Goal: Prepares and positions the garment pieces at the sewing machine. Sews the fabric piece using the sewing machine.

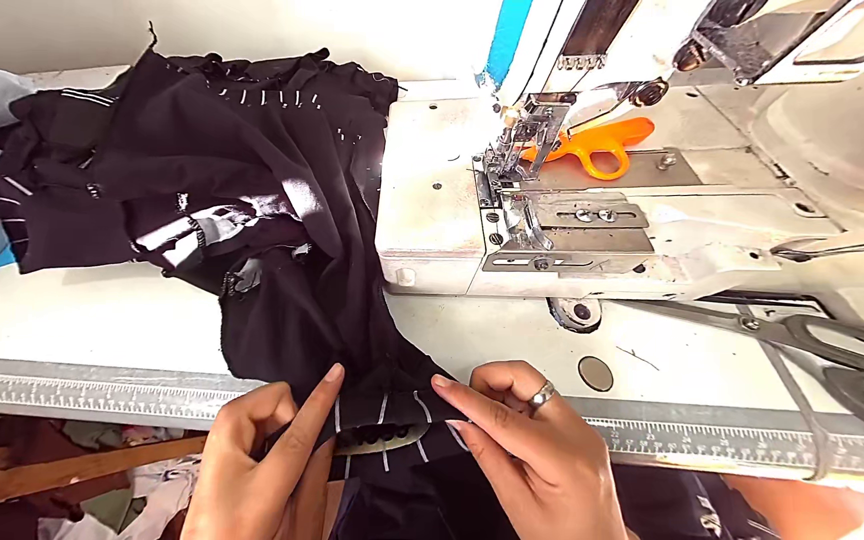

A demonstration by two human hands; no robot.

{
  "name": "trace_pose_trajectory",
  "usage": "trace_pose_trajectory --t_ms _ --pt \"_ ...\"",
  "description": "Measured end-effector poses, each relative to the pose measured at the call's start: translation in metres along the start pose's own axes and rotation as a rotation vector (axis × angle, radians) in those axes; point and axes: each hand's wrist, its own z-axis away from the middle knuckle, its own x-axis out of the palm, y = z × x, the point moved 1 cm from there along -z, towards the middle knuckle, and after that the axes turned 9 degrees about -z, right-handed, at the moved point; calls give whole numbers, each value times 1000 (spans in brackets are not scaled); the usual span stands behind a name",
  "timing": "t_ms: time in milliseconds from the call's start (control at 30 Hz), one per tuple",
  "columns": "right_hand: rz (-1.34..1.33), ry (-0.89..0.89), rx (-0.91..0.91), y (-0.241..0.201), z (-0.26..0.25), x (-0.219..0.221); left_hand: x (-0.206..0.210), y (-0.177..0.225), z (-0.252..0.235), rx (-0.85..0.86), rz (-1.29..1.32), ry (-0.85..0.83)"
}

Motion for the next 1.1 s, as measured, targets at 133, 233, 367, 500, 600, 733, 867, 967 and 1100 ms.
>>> trace_pose_trajectory --t_ms 133,233,367,500,600,733,867,967,1100 --pt "-21 -36 5 1 -2 -6 15 -8 -11 -22 438 8" --pt "-123 -79 49 -6 -8 -5 27 14 -35 -146 558 135" --pt "-373 -112 200 -15 -16 -3 39 22 -89 133 165 252" --pt "-534 -101 290 -8 -30 -7 50 35 -141 339 -163 106" --pt "-545 -63 295 -2 -45 -11 71 41 -171 339 -247 -138" --pt "-568 57 319 2 -59 -20 94 38 -212 231 -54 -352" --pt "-572 185 317 4 -62 -17 112 29 -239 211 125 -497" --pt "-570 216 325 8 -61 -12 120 27 -244 323 124 -431" --pt "-563 226 354 9 -64 -10 124 28 -244 392 99 -364"
